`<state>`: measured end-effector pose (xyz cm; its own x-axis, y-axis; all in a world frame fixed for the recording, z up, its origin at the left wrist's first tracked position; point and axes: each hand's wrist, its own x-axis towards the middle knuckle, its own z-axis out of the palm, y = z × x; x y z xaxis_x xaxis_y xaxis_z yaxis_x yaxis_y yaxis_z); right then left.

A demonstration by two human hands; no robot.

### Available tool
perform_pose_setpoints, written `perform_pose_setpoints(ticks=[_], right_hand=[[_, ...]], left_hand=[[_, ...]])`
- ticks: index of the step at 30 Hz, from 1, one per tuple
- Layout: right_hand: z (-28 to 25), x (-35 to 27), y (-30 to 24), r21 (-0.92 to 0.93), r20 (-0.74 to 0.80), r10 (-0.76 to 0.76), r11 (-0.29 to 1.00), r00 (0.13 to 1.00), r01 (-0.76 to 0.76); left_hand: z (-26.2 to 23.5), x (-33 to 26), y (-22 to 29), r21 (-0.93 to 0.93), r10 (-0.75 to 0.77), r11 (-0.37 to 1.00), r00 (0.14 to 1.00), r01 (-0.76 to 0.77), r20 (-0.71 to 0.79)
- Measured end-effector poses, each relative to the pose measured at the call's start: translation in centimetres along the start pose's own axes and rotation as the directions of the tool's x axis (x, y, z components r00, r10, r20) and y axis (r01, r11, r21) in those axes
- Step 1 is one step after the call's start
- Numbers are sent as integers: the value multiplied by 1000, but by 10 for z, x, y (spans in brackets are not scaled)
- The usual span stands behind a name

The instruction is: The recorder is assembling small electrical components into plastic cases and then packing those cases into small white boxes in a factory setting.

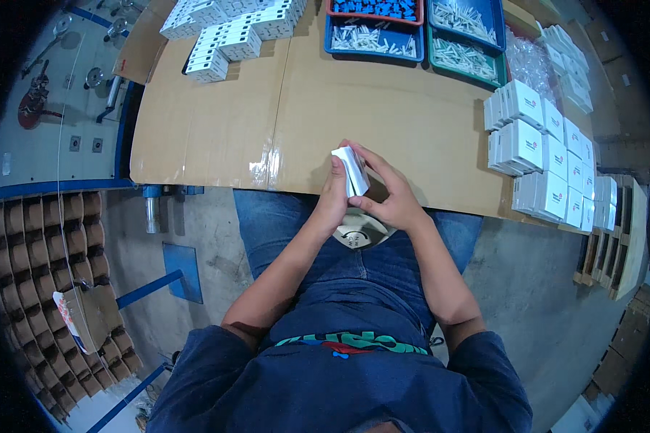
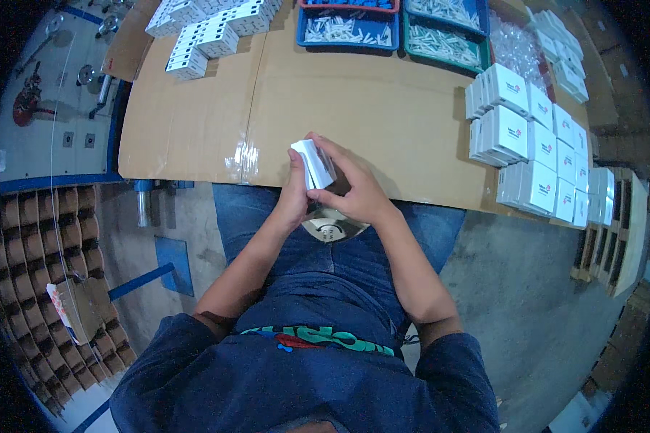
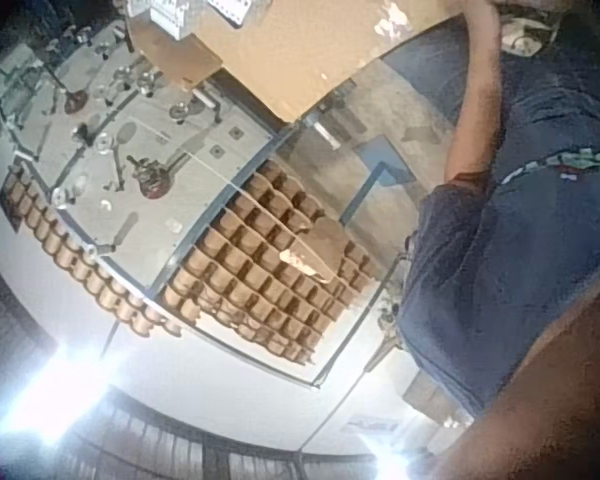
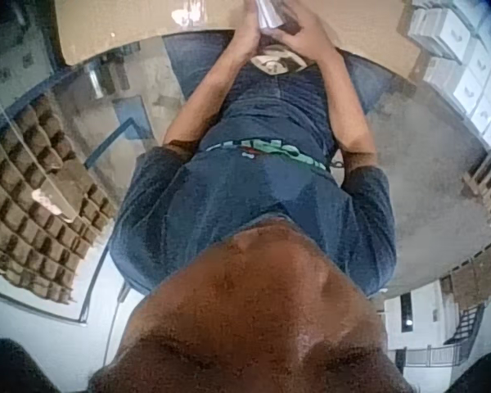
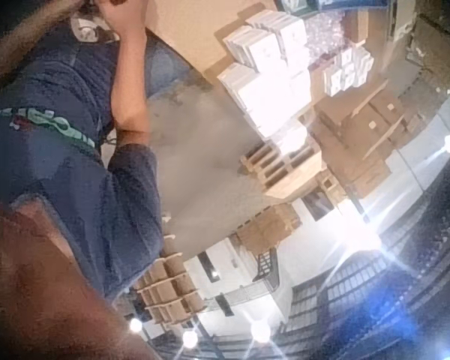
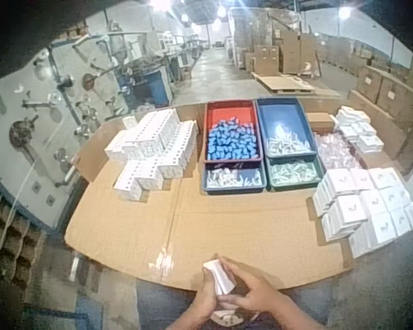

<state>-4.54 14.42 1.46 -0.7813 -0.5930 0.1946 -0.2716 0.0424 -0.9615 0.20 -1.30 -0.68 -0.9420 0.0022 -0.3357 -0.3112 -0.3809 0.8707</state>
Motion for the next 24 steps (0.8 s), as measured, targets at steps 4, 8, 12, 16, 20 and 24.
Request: perform_pose_setpoints(ticks=[4,8,12,16,20,24], right_hand=[[0,0,6,27,-4,39,999,999,-39],[2,-2,3,200,-3,139,970,990,-136],[3,-5,11,293,63,155,941,986,-167],[5,-5,5,81,51,111,990,992,-115],[8,-4,6,119,24,137,983,990,-139],[5,-3,6,79,37,77,994,996,-80]], left_hand=[[9,-4,8,99,142,986,988,-136,-58],[7,-5,11,204,211,962,970,-184,-119],[-5,0,-1,170,222,962,974,-212,-41],[-12,2,-8,161,177,972,983,-168,-42],[-11,3,-11,182,204,964,978,-193,-43],[-7,2,-10,163,230,962,971,-218,-61]])
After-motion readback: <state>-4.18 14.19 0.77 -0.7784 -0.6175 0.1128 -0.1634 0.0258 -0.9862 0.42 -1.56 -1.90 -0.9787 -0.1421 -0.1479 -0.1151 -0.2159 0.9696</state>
